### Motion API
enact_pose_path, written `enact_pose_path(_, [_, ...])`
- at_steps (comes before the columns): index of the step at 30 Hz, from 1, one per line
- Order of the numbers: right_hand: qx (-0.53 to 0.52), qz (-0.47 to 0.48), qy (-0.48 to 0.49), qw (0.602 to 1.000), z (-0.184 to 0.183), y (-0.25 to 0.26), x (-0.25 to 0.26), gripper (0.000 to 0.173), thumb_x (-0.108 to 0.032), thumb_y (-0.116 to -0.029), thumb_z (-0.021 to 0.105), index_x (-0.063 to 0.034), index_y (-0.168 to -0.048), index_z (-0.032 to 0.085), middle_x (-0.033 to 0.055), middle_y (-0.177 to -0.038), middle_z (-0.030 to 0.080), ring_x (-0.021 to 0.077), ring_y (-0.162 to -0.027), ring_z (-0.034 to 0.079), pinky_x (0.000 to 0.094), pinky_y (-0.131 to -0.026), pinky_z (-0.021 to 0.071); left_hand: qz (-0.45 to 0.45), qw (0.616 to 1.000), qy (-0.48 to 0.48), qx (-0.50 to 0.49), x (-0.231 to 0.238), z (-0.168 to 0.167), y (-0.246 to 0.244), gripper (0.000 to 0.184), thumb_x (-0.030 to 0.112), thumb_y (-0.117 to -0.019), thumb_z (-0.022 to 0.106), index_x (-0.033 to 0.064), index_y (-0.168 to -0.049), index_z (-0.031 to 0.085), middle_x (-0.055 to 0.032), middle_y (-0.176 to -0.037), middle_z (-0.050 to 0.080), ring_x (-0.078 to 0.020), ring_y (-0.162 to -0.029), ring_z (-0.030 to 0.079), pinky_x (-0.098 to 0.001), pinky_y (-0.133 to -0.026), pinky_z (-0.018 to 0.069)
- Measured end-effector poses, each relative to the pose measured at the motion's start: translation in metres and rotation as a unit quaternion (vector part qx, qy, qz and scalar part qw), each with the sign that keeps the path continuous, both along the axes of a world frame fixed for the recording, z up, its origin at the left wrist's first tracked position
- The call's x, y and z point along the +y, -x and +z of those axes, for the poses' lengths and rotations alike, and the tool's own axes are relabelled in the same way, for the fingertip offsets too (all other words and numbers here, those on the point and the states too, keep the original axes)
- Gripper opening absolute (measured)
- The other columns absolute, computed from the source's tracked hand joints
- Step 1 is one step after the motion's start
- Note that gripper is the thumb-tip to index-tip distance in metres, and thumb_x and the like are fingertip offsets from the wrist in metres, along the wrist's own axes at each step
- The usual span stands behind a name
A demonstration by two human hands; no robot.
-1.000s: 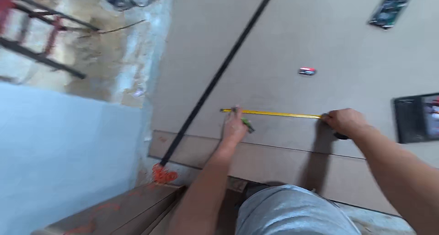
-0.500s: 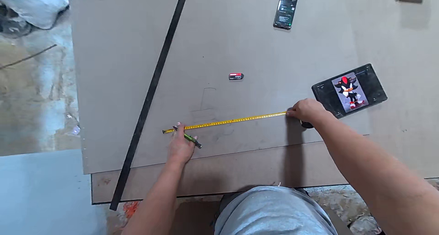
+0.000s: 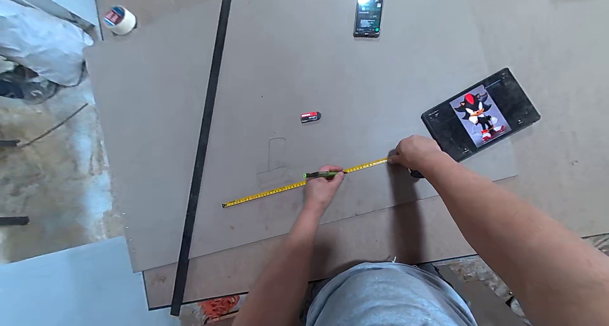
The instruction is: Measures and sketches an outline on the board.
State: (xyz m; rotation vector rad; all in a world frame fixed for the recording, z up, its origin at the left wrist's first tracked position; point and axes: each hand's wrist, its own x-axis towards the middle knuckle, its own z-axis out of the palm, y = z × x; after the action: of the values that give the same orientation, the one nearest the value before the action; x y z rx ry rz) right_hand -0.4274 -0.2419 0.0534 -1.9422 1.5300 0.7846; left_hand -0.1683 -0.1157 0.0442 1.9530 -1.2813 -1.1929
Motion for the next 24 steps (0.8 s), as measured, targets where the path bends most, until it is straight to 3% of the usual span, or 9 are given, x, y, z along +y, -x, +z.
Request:
enact_pose_path(5, [0.001,-0.005,-0.004,1.000,0.001,0.000,0.000,0.050,-0.059,-0.0969,0.059,-0.0117,-0.090,0.073,0.0167,-0.093,0.071,0.0390,-0.093,0.070,0.0642,-0.070,0.0537,0.039,0.999,0.003,0.010,-0.006,-0.025,0.007,0.010,0.016,-0.0906,0.074,0.0129,-0.100,0.074,-0.0012,-0.082,0.074,-0.0117,-0.071,0.070,-0.0350,-0.068,0.0598])
enact_pose_path(24, [-0.010,0.004,-0.001,1.000,-0.004,0.002,-0.001,0.048,-0.059,-0.0966,0.059,-0.0130,-0.091,0.074,0.0165,-0.094,0.072,0.0392,-0.093,0.070,0.0656,-0.071,0.0534,0.030,0.999,-0.015,-0.034,-0.008,-0.028,0.004,0.009,0.021,-0.0909,0.075,0.0162,-0.099,0.075,0.0021,-0.083,0.076,-0.0090,-0.074,0.072,-0.0354,-0.073,0.0609])
